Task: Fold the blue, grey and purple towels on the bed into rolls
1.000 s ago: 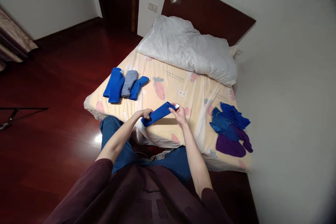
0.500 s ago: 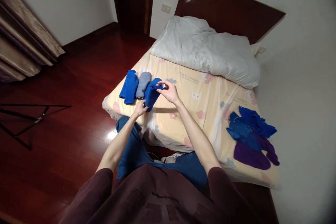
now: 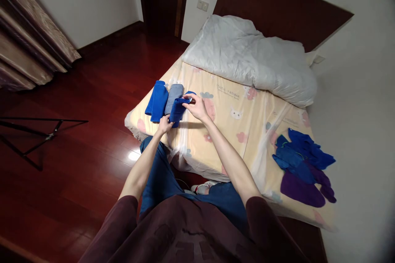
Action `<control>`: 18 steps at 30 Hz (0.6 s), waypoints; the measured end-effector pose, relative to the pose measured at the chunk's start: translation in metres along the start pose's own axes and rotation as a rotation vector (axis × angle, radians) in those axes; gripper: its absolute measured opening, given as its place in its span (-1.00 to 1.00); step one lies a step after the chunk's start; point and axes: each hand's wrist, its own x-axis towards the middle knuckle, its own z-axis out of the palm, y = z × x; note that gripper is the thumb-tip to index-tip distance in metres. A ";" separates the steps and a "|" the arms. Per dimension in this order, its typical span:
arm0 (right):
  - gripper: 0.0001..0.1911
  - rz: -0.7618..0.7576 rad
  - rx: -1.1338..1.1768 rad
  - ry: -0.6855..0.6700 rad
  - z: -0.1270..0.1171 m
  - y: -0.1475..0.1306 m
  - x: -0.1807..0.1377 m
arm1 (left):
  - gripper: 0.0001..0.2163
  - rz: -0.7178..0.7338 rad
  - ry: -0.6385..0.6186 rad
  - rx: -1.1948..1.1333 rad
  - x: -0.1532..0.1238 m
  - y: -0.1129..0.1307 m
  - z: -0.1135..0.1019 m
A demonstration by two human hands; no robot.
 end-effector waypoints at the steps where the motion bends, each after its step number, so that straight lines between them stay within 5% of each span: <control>1: -0.64 0.000 0.003 0.002 0.001 0.001 0.000 | -0.65 0.000 0.000 -0.001 0.000 -0.001 0.001; 7: -0.58 -0.007 -0.009 -0.018 0.001 0.002 0.004 | -0.65 0.004 -0.010 -0.034 0.002 -0.001 0.001; 10: -0.29 -0.024 -0.052 0.023 -0.003 0.004 -0.006 | -0.42 0.003 0.099 -0.123 -0.012 -0.005 0.003; 13: 0.08 0.001 -0.080 0.198 -0.011 0.021 -0.040 | -0.28 -0.099 0.309 -0.206 -0.055 -0.010 0.014; 15: 0.14 0.089 -0.041 0.350 -0.019 0.044 -0.080 | -0.36 -0.188 0.358 -0.222 -0.100 -0.010 0.027; 18: 0.04 0.366 0.086 0.561 -0.031 0.086 -0.164 | -0.61 -0.248 0.087 -0.291 -0.179 0.001 0.053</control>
